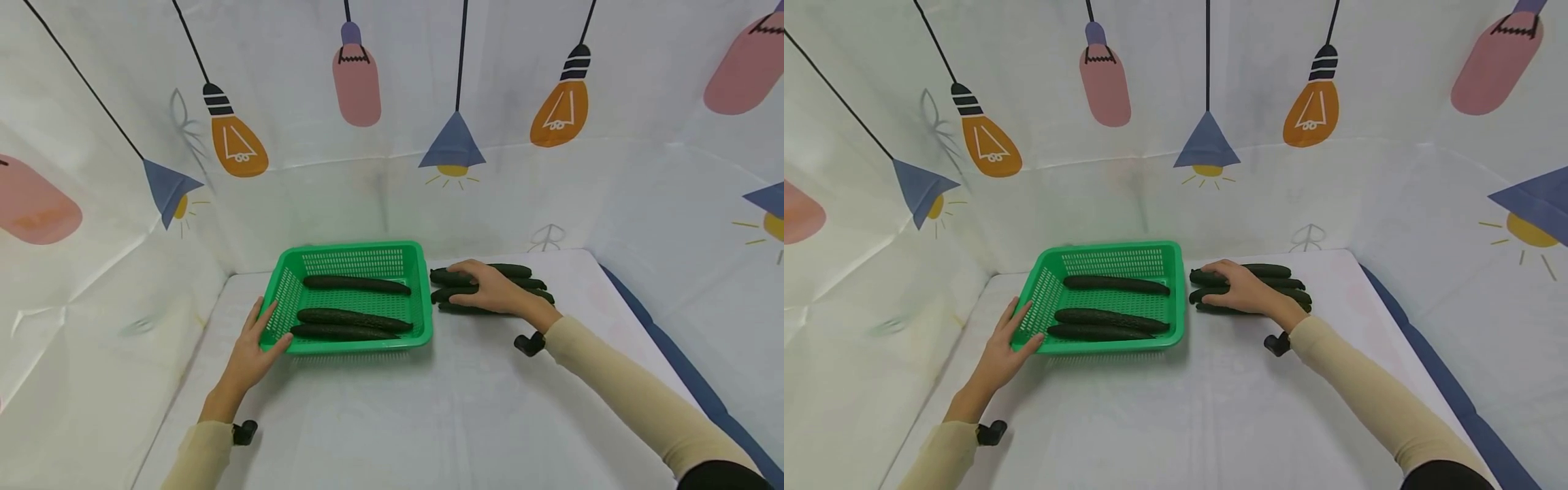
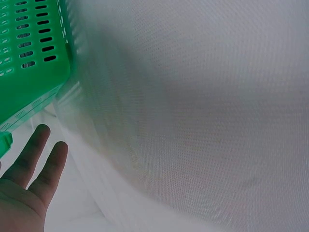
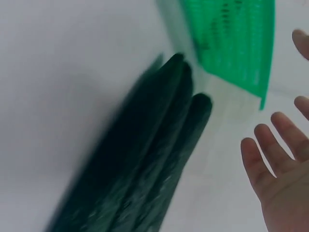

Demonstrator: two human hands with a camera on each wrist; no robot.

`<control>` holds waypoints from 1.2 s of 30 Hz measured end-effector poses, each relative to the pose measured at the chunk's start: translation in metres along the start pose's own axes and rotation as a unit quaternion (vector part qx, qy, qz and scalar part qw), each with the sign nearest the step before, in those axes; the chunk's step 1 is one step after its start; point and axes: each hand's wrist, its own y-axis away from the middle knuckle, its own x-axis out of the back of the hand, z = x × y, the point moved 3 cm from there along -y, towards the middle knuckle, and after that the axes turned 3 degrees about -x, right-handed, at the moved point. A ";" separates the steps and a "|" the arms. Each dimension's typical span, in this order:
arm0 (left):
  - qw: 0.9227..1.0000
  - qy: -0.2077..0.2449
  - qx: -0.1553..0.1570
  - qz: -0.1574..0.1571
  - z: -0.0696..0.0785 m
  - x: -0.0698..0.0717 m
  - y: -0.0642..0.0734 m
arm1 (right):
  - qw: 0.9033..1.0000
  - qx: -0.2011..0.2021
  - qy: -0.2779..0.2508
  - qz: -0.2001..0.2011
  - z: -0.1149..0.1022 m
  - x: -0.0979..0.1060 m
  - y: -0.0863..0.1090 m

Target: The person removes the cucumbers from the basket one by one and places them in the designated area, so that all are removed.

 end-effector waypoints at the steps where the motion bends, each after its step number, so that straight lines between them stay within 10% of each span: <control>1: 1.000 0.001 -0.001 0.001 0.000 0.000 0.000 | 1.000 0.001 -0.004 -0.005 -0.004 -0.001 -0.003; 36: 1.000 0.007 0.002 0.005 0.002 0.000 0.000 | 0.986 0.053 -0.053 -0.150 -0.101 -0.064 -0.115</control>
